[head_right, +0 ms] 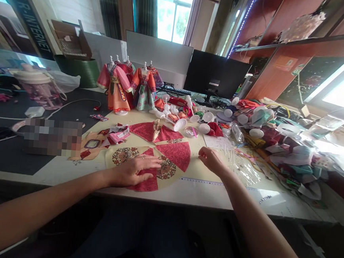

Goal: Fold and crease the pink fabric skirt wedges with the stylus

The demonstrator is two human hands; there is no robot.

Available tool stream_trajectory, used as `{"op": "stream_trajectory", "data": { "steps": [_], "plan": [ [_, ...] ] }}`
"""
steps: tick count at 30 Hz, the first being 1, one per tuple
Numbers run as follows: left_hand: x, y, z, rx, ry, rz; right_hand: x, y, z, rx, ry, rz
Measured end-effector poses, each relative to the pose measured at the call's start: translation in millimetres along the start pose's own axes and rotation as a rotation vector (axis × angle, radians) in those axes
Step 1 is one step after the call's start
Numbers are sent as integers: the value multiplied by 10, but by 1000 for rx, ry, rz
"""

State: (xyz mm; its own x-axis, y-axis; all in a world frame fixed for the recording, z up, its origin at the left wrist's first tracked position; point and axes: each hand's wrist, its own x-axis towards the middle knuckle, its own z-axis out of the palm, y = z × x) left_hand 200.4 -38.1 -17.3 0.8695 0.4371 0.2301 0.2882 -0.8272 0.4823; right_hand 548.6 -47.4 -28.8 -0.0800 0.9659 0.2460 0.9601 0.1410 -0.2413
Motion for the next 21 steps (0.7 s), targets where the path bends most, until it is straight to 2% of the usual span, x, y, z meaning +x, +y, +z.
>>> {"op": "stream_trajectory", "data": {
  "steps": [5, 8, 16, 18, 21],
  "plan": [
    [-16, -118, -282, 1, 141, -34, -2, 27, -36, 6, 25, -19],
    [-9, -207, -393, 10, 169, -79, -6, 29, -34, 4, 43, -24],
    [162, -540, -469, 121, 209, -170, 11, 35, -23, -55, 102, -66],
    [221, -638, -478, 181, 225, -208, 20, -20, -25, -58, 110, -109],
    [329, -763, -470, 274, 154, -226, 55, -234, 8, -40, 94, -185]
  ]
}}
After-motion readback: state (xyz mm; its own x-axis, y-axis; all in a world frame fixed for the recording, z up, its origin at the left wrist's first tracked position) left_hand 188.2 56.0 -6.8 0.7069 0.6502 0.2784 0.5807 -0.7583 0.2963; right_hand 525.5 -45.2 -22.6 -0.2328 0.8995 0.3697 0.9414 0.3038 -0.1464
